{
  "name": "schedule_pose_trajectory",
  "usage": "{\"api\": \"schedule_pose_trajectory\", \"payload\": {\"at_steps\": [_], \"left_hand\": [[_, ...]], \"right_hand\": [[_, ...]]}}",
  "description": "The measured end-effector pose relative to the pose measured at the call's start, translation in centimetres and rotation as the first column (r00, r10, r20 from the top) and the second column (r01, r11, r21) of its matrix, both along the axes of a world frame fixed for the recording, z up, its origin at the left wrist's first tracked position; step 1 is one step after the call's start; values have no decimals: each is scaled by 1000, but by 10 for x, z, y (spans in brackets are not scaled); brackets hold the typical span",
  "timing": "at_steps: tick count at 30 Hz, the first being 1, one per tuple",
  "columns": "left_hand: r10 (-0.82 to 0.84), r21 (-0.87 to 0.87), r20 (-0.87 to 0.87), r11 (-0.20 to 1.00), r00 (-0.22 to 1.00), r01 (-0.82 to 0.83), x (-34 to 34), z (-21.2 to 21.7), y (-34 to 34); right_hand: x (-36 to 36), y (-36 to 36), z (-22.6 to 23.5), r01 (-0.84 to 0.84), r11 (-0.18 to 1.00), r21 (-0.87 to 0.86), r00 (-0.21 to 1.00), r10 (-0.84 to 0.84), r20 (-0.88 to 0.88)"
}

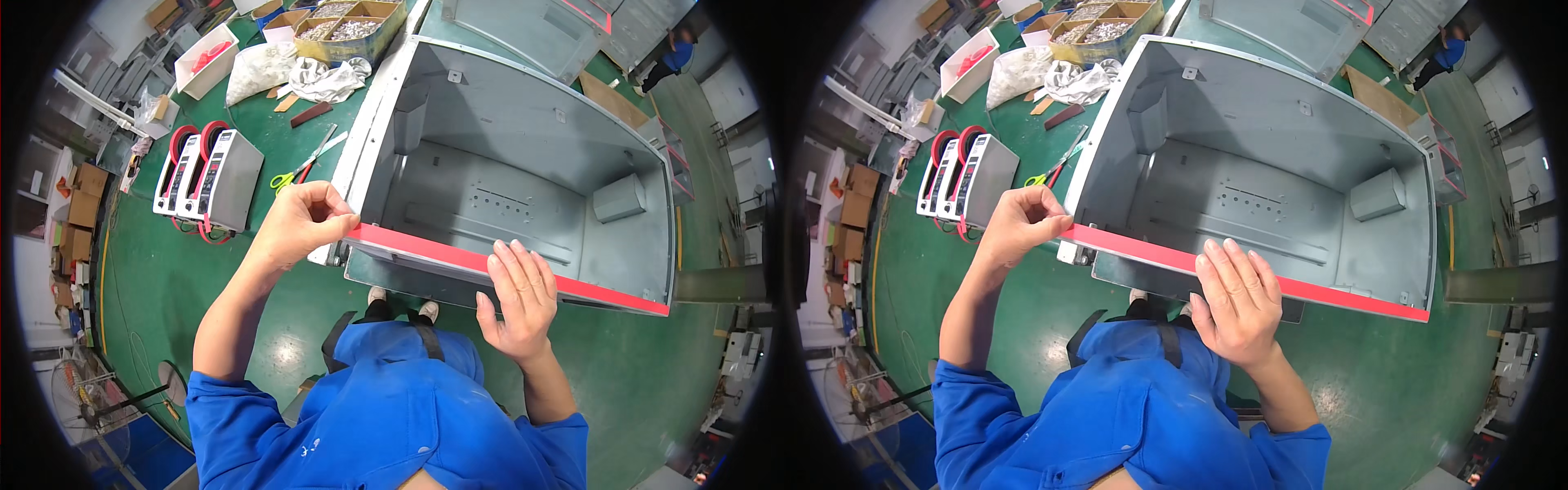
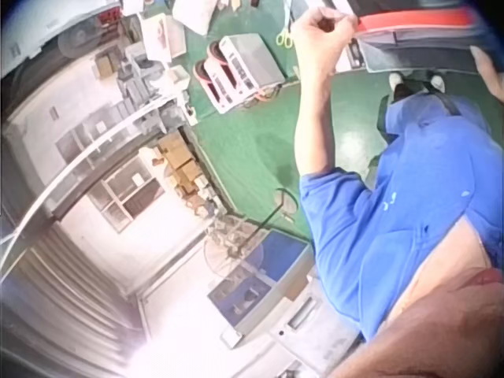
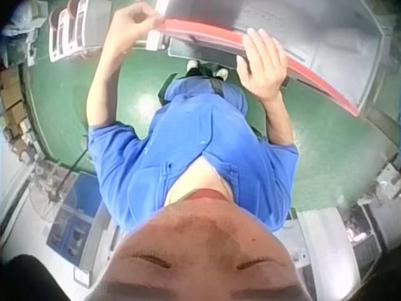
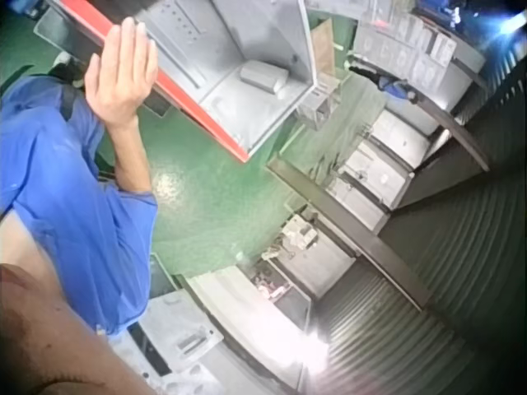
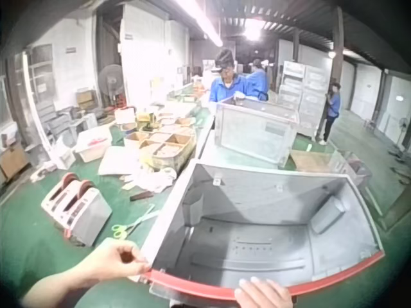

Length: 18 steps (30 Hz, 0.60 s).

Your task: Apply red sealant or gasket tape to the rim of a metal electrical enclosure.

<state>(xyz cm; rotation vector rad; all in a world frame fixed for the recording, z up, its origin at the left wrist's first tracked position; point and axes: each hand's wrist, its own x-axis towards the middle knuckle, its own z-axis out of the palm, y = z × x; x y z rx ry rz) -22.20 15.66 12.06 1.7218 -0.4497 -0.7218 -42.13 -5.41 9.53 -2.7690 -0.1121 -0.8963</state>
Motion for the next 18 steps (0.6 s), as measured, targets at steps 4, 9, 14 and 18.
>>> {"api": "schedule_pose_trajectory", "payload": {"at_steps": [4, 9, 14, 18], "left_hand": [[-1, -13, 5, 1000, 1000, 1, 0, -1, -1], [-6, -36, -2, 999, 1000, 6, 0, -1, 0], [-12, -25, -8, 1000, 1000, 12, 0, 1, -1], [-6, -15, -7, 1000, 1000, 6, 1, 2, 0]], "right_hand": [[2, 2, 0, 13, 1000, -8, 1000, -13, -4], [4, 4, 0, 31, 998, -49, 1000, -30, 5], [6, 5, 1, 38, 990, -136, 999, -39, -6], [7, 6, 0, 46, 988, -151, 999, -46, 7]]}}
